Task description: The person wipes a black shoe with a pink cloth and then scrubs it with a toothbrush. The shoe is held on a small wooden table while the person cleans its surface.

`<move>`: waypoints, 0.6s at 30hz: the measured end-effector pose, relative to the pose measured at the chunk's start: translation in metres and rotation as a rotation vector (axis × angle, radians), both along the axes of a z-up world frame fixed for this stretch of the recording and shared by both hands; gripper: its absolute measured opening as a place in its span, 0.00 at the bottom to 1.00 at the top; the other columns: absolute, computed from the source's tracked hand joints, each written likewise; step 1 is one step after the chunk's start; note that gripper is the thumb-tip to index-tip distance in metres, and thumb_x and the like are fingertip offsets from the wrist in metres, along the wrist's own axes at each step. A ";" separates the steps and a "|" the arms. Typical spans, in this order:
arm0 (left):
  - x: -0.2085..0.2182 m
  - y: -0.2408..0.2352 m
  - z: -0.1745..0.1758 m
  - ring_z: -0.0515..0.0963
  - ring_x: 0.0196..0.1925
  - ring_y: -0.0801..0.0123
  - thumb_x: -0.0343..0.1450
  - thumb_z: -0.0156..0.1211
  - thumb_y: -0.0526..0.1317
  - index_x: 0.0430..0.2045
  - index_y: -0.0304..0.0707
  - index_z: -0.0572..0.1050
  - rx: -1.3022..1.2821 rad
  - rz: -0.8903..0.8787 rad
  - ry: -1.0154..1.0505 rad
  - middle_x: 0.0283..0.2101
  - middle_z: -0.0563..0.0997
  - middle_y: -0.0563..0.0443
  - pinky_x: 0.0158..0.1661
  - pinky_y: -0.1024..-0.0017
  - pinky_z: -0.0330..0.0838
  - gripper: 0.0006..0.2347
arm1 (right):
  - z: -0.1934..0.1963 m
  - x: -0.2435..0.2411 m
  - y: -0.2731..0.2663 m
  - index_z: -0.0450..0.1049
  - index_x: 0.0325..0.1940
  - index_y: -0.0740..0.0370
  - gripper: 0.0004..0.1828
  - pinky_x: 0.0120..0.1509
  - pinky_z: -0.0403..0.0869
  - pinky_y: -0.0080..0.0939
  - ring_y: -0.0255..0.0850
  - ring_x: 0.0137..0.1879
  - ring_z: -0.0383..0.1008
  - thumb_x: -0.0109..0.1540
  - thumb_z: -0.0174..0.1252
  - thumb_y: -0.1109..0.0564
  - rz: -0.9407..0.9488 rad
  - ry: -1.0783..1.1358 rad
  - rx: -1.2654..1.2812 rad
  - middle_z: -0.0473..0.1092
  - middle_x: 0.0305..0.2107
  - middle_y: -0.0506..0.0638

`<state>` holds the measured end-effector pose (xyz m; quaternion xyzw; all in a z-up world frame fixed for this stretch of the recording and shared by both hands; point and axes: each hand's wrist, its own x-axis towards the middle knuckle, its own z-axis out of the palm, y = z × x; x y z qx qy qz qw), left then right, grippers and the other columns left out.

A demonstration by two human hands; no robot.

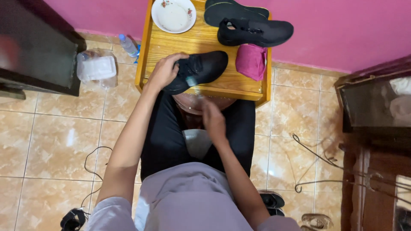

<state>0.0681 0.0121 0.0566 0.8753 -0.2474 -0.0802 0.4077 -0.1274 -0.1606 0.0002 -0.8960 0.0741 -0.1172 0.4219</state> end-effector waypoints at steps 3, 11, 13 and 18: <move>0.004 -0.003 -0.009 0.77 0.57 0.38 0.72 0.49 0.32 0.51 0.49 0.78 -0.014 0.019 0.016 0.54 0.80 0.37 0.56 0.43 0.71 0.16 | -0.020 0.011 -0.049 0.73 0.62 0.62 0.15 0.61 0.77 0.50 0.50 0.56 0.77 0.71 0.51 0.61 -0.174 -0.004 -0.055 0.76 0.50 0.58; 0.012 -0.011 -0.031 0.80 0.52 0.45 0.74 0.49 0.40 0.52 0.65 0.77 -0.002 0.199 0.060 0.50 0.83 0.48 0.55 0.49 0.73 0.15 | -0.001 0.011 -0.012 0.75 0.63 0.59 0.17 0.61 0.77 0.50 0.51 0.57 0.77 0.69 0.53 0.62 0.008 -0.048 0.032 0.77 0.49 0.56; 0.008 -0.006 -0.039 0.81 0.50 0.45 0.74 0.50 0.41 0.51 0.65 0.78 -0.003 0.239 0.062 0.48 0.84 0.47 0.54 0.50 0.73 0.14 | -0.005 0.016 -0.031 0.74 0.63 0.61 0.18 0.62 0.76 0.54 0.56 0.58 0.76 0.68 0.55 0.64 -0.055 -0.019 0.069 0.76 0.50 0.61; 0.013 -0.009 -0.047 0.83 0.46 0.44 0.73 0.50 0.42 0.47 0.62 0.80 -0.032 0.358 0.040 0.43 0.85 0.45 0.50 0.49 0.75 0.13 | -0.013 0.010 0.006 0.76 0.60 0.54 0.15 0.58 0.77 0.55 0.54 0.56 0.76 0.69 0.54 0.57 0.096 -0.025 0.040 0.77 0.45 0.58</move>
